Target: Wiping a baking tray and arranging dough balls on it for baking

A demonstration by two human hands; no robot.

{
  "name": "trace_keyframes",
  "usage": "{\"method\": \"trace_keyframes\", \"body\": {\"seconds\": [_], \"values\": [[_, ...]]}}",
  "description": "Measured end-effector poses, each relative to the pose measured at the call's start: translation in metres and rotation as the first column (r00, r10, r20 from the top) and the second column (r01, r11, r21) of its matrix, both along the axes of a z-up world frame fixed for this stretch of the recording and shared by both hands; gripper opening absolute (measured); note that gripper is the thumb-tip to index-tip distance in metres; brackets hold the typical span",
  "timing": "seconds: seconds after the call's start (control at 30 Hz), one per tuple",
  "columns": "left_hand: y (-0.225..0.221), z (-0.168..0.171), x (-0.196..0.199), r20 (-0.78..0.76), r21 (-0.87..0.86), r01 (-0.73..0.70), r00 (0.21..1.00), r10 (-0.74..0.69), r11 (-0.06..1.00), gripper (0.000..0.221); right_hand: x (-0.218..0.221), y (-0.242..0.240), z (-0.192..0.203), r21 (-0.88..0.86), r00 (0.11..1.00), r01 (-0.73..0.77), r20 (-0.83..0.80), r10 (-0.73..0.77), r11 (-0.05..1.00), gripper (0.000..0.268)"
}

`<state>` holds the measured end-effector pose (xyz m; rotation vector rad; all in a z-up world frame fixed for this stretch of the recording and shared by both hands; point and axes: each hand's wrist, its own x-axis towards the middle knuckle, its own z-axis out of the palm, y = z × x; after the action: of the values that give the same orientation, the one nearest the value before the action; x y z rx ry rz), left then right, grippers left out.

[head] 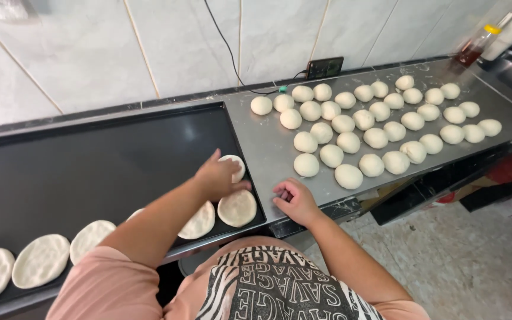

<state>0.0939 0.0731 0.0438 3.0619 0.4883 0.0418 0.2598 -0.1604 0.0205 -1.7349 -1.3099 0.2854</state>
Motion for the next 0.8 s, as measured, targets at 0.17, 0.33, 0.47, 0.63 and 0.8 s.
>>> {"method": "trace_keyframes", "body": {"seconds": [0.17, 0.33, 0.47, 0.63, 0.8], "values": [[-0.028, 0.026, -0.006, -0.132, 0.054, -0.019, 0.991, 0.026, 0.998, 0.105, 0.000, 0.001, 0.002, -0.031, 1.000, -0.024, 0.001, 0.024, 0.999, 0.024], [-0.019, -0.029, -0.008, 0.531, 0.204, -0.127, 0.847, 0.000, 0.971, 0.091, 0.006, 0.004, 0.003, -0.014, 1.000, -0.020, -0.003, 0.020, 1.000, 0.026], [-0.044, 0.019, -0.032, -0.032, 0.019, -0.092, 0.995, 0.093, 0.996, 0.108, 0.001, 0.001, -0.001, -0.048, 1.000, -0.017, 0.019, 0.018, 0.999, 0.026], [-0.036, 0.025, -0.040, -0.118, 0.034, -0.109, 0.987, 0.112, 0.994, 0.100, 0.004, 0.004, 0.002, -0.038, 1.000, -0.019, -0.020, 0.018, 0.999, 0.024], [-0.030, 0.022, -0.056, 0.000, -0.003, -0.076, 0.997, 0.076, 0.997, 0.095, 0.002, 0.002, 0.001, -0.080, 1.000, -0.006, 0.003, 0.007, 0.997, 0.025]]}}
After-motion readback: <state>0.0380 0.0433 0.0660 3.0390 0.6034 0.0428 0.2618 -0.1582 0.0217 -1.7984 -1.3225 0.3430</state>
